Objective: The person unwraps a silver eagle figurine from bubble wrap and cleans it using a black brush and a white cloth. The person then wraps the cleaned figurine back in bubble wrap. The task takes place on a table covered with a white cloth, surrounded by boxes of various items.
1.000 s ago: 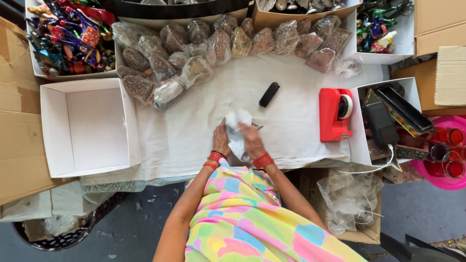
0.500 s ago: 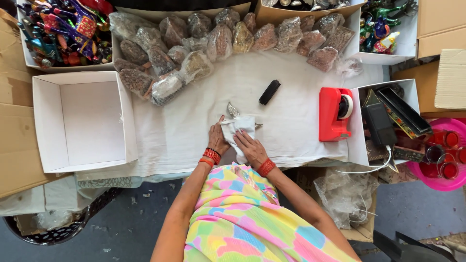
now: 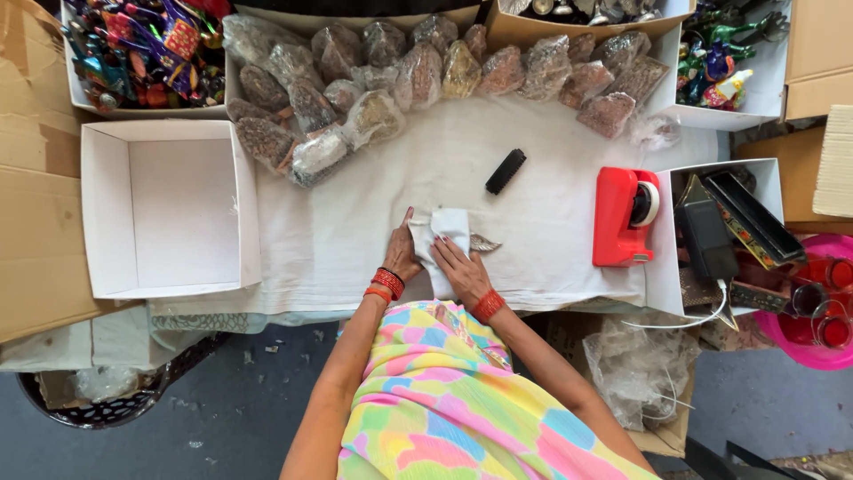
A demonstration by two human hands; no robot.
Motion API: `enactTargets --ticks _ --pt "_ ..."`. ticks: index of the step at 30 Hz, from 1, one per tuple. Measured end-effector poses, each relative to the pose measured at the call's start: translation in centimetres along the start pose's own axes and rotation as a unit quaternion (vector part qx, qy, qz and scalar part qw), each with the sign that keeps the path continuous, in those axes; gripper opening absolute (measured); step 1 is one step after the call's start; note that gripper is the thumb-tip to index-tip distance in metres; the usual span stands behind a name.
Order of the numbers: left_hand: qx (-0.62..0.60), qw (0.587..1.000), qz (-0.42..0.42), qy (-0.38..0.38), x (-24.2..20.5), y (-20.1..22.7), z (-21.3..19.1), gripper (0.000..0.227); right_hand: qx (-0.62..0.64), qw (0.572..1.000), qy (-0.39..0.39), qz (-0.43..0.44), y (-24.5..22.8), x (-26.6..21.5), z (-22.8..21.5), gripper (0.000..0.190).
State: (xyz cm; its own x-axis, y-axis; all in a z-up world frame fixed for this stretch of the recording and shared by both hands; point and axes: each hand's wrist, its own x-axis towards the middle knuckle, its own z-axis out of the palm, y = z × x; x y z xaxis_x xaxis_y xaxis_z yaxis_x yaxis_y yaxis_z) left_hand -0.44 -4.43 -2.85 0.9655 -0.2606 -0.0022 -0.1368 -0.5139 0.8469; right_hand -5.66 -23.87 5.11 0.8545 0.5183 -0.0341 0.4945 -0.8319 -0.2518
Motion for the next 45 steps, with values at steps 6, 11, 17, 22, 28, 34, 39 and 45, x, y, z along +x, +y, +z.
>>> enactTargets --ticks 6,11,17,22,28,34,39,45 --pt "-0.004 0.998 0.057 0.014 0.3 1.7 -0.9 0.128 0.009 1.0 0.022 0.003 0.9 -1.5 0.7 0.064" --pt "0.044 0.997 0.052 0.035 0.0 -0.7 1.7 0.114 0.041 0.993 0.105 0.022 0.5 3.1 3.5 0.063" --pt "0.019 0.991 0.053 0.122 0.4 -0.3 0.9 0.104 0.077 0.967 0.23 0.076 0.4 9.3 7.2 0.06" --pt "0.069 0.989 0.006 0.13 0.3 -2.2 2.1 0.11 0.1 0.971 0.19 0.105 0.6 8.1 6.2 0.068" --pt "0.119 0.989 -0.017 0.092 0.8 0.9 1.8 0.114 0.148 0.981 0.122 -0.003 4.5 -0.1 4.3 0.078" --pt "0.134 0.985 -0.081 0.067 1.6 2.7 1.5 0.112 0.12 0.99 0.07 0.038 12.9 -5.6 2.2 0.049" --pt "0.129 0.989 -0.063 0.029 0.5 2.8 -0.2 0.1 -0.102 0.927 0.127 0.337 17.9 -4.9 -1.2 0.036" --pt "0.149 0.988 -0.045 0.022 -0.7 1.8 -0.9 0.098 0.002 0.919 0.234 0.318 19.5 0.3 -2.3 0.051"
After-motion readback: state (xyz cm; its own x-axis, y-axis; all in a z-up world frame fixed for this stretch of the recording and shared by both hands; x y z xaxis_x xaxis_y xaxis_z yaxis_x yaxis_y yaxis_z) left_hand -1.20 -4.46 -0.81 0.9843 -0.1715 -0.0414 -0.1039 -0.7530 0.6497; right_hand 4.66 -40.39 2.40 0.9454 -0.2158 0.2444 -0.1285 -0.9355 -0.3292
